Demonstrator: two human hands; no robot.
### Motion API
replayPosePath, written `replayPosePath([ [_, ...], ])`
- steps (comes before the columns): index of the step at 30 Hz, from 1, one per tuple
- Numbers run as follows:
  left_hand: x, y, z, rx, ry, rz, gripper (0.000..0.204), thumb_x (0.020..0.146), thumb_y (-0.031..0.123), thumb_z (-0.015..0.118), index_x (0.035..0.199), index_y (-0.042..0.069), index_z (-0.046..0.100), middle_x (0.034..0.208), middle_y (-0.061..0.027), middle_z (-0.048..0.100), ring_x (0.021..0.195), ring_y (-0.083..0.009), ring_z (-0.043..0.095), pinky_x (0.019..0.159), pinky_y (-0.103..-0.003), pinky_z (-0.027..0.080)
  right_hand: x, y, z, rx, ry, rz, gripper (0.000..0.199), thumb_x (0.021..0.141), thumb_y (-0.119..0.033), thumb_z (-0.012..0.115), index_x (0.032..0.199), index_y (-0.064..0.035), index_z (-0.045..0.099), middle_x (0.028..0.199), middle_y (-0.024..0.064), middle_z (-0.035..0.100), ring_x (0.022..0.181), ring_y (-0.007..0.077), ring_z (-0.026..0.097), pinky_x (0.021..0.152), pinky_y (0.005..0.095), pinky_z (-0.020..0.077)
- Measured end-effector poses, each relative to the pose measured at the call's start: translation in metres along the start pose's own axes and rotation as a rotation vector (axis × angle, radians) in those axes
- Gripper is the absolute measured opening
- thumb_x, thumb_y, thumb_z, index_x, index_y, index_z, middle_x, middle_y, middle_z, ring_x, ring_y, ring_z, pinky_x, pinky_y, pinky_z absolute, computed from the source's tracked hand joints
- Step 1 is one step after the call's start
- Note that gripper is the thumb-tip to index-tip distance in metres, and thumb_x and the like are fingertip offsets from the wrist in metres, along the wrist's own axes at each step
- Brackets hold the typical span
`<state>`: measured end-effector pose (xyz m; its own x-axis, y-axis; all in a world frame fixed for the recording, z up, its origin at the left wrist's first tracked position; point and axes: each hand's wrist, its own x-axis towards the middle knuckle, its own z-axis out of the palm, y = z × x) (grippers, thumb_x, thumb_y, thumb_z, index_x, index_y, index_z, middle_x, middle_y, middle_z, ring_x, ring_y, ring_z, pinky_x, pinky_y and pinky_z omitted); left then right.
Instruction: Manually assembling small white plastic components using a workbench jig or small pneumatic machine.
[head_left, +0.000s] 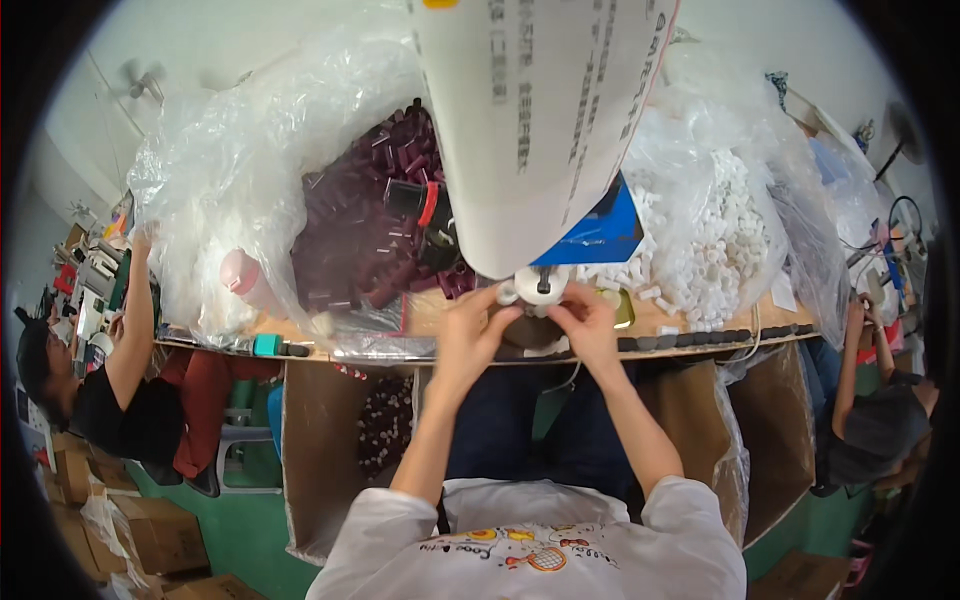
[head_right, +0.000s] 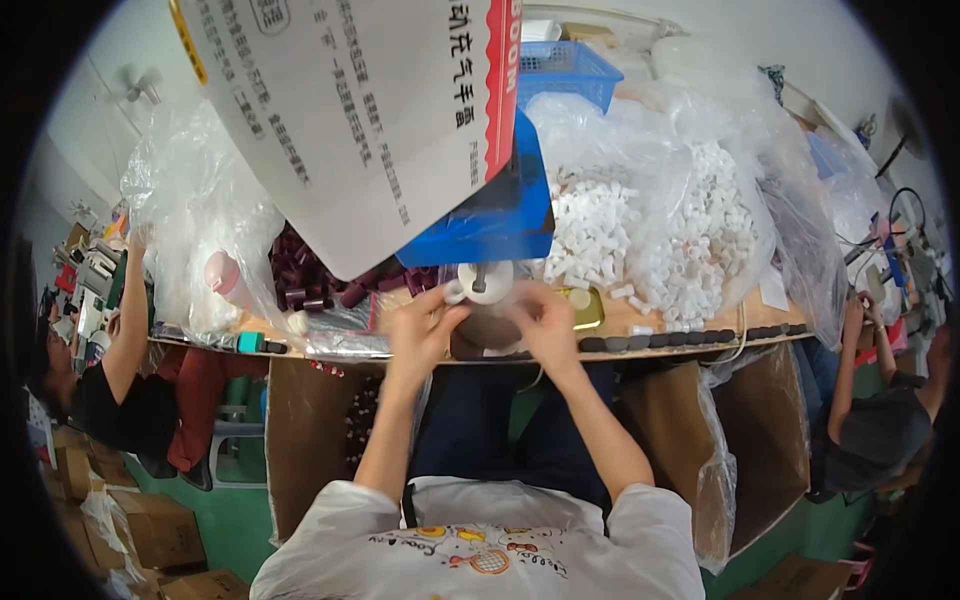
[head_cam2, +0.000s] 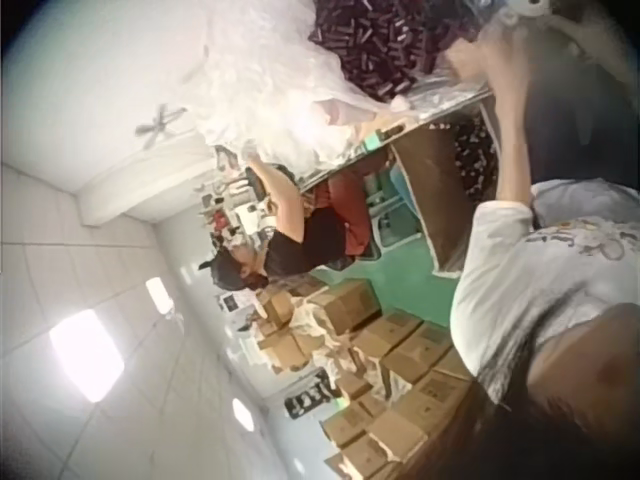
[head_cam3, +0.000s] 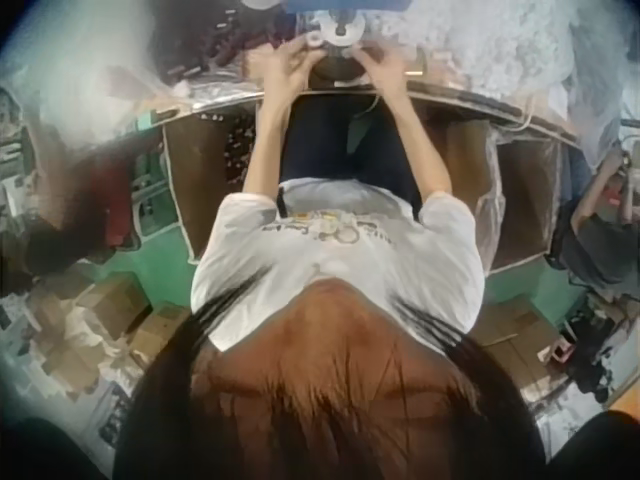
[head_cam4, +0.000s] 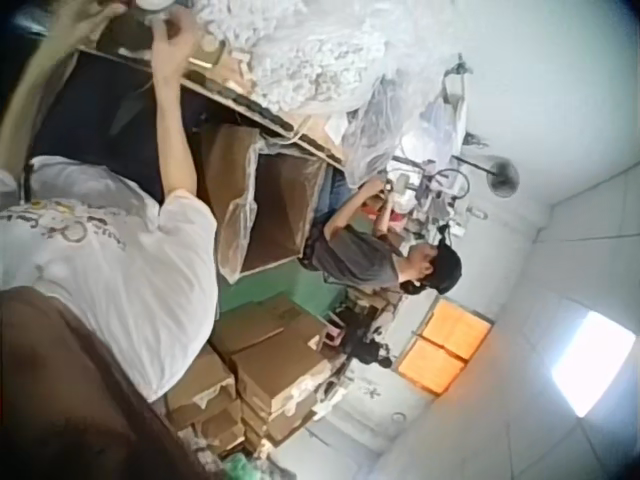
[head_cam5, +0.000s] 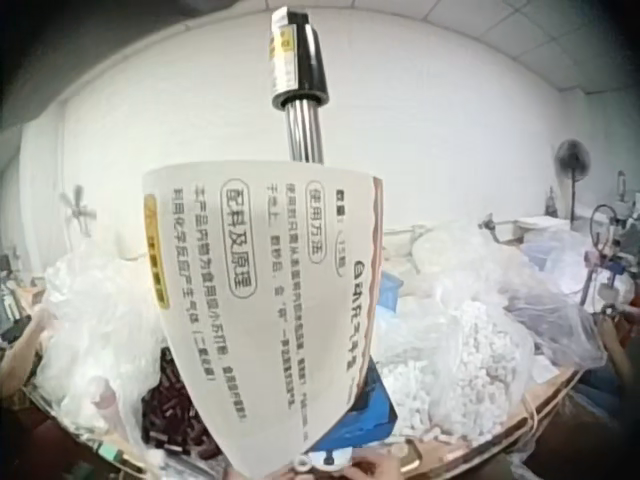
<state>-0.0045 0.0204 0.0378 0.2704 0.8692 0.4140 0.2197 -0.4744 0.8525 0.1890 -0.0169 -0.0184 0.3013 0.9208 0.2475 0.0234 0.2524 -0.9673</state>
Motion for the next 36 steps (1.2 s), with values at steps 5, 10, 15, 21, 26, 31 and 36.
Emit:
replayPosePath([
  [5,-0.073,0.008,-0.141,0.839,-0.262,-0.6,0.032,0.074,0.02,0.082,0.102,0.008,0.076,0.089,-0.0143,0.074,0.088,-0.034,0.071,0.076,-0.042,0.054,0.009,-0.019,0.016,-0.332,-0.099,-0.12,0.021,0.083,-0.006,0.072,0.102,0.0009,0.069,0.091,0.0161,0.071,0.082,0.0296,0.068,0.075,0.0375,0.0516],
  [10,-0.041,-0.053,-0.147,0.594,0.226,-0.164,0.035,0.08,0.015,0.077,0.11,-0.001,0.071,0.102,-0.0188,0.07,0.096,-0.0365,0.065,0.085,-0.045,0.05,0.006,-0.025,0.031,-0.684,-0.095,-0.483,0.016,0.08,0.0,0.066,0.096,-0.0018,0.067,0.085,0.0184,0.064,0.082,0.0394,0.064,0.072,0.0482,0.0499],
  [15,0.023,-0.102,-0.112,0.899,0.145,0.016,0.024,0.083,0.012,0.072,0.102,-0.003,0.072,0.1,-0.0195,0.068,0.097,-0.0387,0.063,0.084,-0.046,0.049,0.011,-0.024,0.031,-0.695,-0.065,-0.497,0.021,0.076,-0.002,0.07,0.097,-0.0031,0.067,0.084,0.0148,0.064,0.085,0.0339,0.063,0.071,0.0442,0.0509],
  [21,0.013,-0.071,-0.092,0.332,0.134,-0.187,0.029,0.08,0.006,0.075,0.108,-0.003,0.071,0.103,-0.0154,0.07,0.095,-0.0285,0.067,0.083,-0.038,0.053,0.019,-0.029,0.003,-0.38,-0.207,-0.074,0.017,0.077,-0.008,0.075,0.093,-0.0034,0.072,0.087,0.0123,0.071,0.085,0.0299,0.067,0.075,0.0369,0.0522],
  [26,-0.018,-0.017,-0.041,-0.342,0.01,-0.126,0.043,0.078,-0.009,0.076,0.12,-0.004,0.068,0.111,-0.0093,0.067,0.097,-0.0166,0.065,0.084,-0.029,0.054,0.029,-0.018,-0.152,-1.022,0.412,-0.166,0.017,0.081,-0.006,0.073,0.098,-0.0058,0.071,0.092,0.0109,0.07,0.086,0.0282,0.068,0.076,0.0382,0.0534],
  [31,-0.001,-0.009,0.01,-0.348,0.001,0.058,0.036,0.075,-0.006,0.08,0.11,-0.003,0.071,0.111,-0.0108,0.069,0.096,-0.0196,0.068,0.083,-0.03,0.054,0.008,-0.028,-0.186,-1.244,0.39,-0.056,0.021,0.08,-0.005,0.072,0.099,-0.0046,0.066,0.098,0.0143,0.065,0.098,0.0361,0.061,0.083,0.0455,0.0503],
  [36,0.009,-0.018,0.031,-0.1,-0.084,0.083,0.035,0.075,-0.005,0.081,0.109,-0.003,0.072,0.104,-0.0073,0.074,0.095,-0.0137,0.068,0.085,-0.03,0.052,0.01,-0.011,-0.183,-1.282,0.289,-0.213,0.02,0.079,0.004,0.064,0.098,-0.0006,0.066,0.099,0.0166,0.067,0.099,0.0384,0.058,0.084,0.0466,0.0494],
])
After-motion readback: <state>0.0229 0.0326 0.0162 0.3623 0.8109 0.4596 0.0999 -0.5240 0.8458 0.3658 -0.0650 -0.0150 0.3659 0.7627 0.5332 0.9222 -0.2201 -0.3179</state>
